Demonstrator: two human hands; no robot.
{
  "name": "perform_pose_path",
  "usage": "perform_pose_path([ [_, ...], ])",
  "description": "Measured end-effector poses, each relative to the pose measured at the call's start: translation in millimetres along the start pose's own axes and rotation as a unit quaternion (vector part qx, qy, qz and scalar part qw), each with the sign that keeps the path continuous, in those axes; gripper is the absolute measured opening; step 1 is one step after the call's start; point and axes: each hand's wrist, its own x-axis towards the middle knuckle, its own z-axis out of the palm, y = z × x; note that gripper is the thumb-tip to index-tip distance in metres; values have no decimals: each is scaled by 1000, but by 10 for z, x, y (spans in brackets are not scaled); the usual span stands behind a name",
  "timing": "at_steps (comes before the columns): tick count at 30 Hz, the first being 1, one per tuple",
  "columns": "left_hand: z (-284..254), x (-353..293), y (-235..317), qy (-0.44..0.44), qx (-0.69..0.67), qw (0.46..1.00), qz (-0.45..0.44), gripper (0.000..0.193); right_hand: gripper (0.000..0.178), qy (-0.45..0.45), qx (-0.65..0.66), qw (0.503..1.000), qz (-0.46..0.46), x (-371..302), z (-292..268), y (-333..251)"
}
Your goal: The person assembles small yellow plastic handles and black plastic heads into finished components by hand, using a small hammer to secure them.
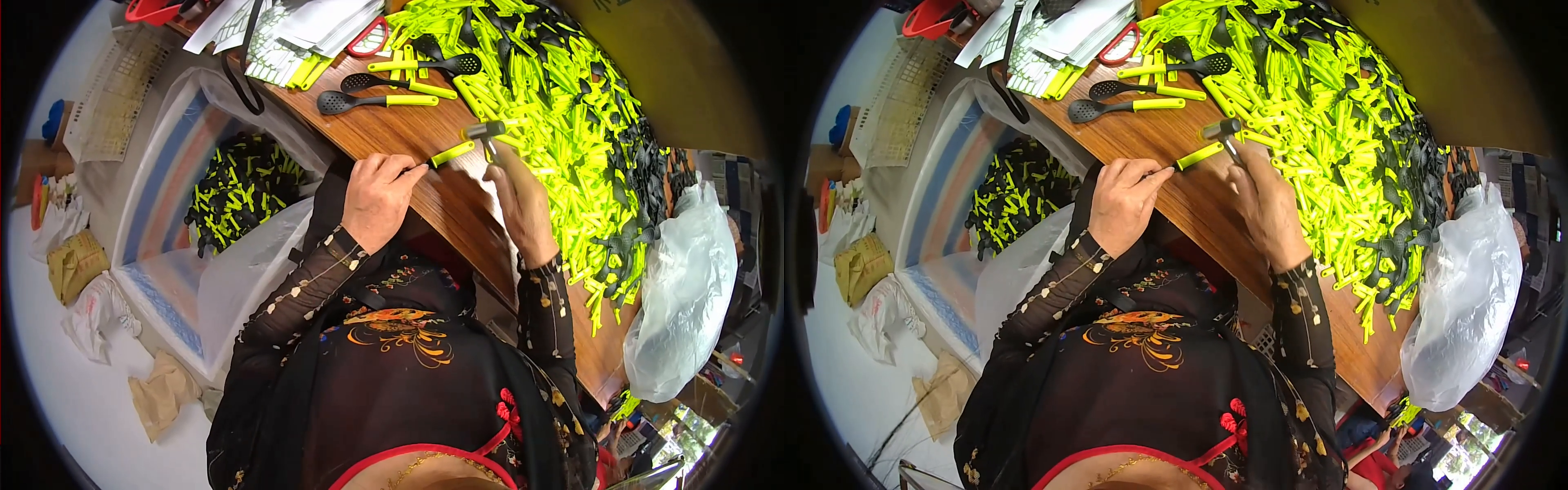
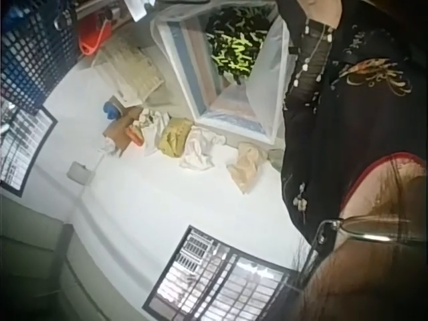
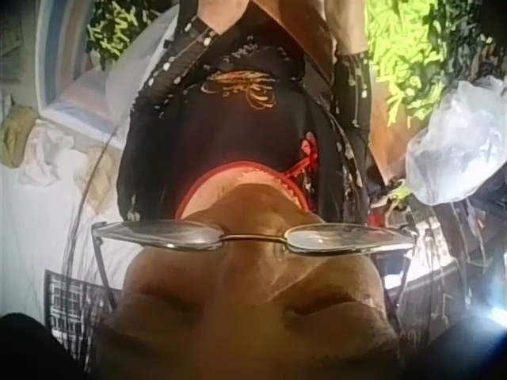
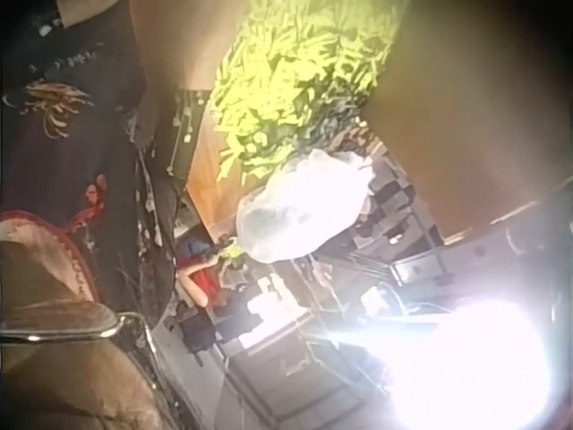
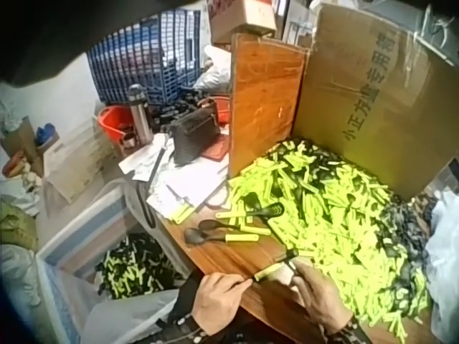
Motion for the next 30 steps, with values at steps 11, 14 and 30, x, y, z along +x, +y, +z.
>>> perform_pose_path([
  [11,-5,0,12,-13,-5,1000,-25,30,52,-36,-154,980,-125,-79,155,149],
  [14,-3,17,13,-10,0,1000,-18,27,53,64,-83,980,-169,-59,260,224],
  [30,-16,106,10,-18,-25,995,-96,24,39,76,-97,992,-7,125,4,123],
])
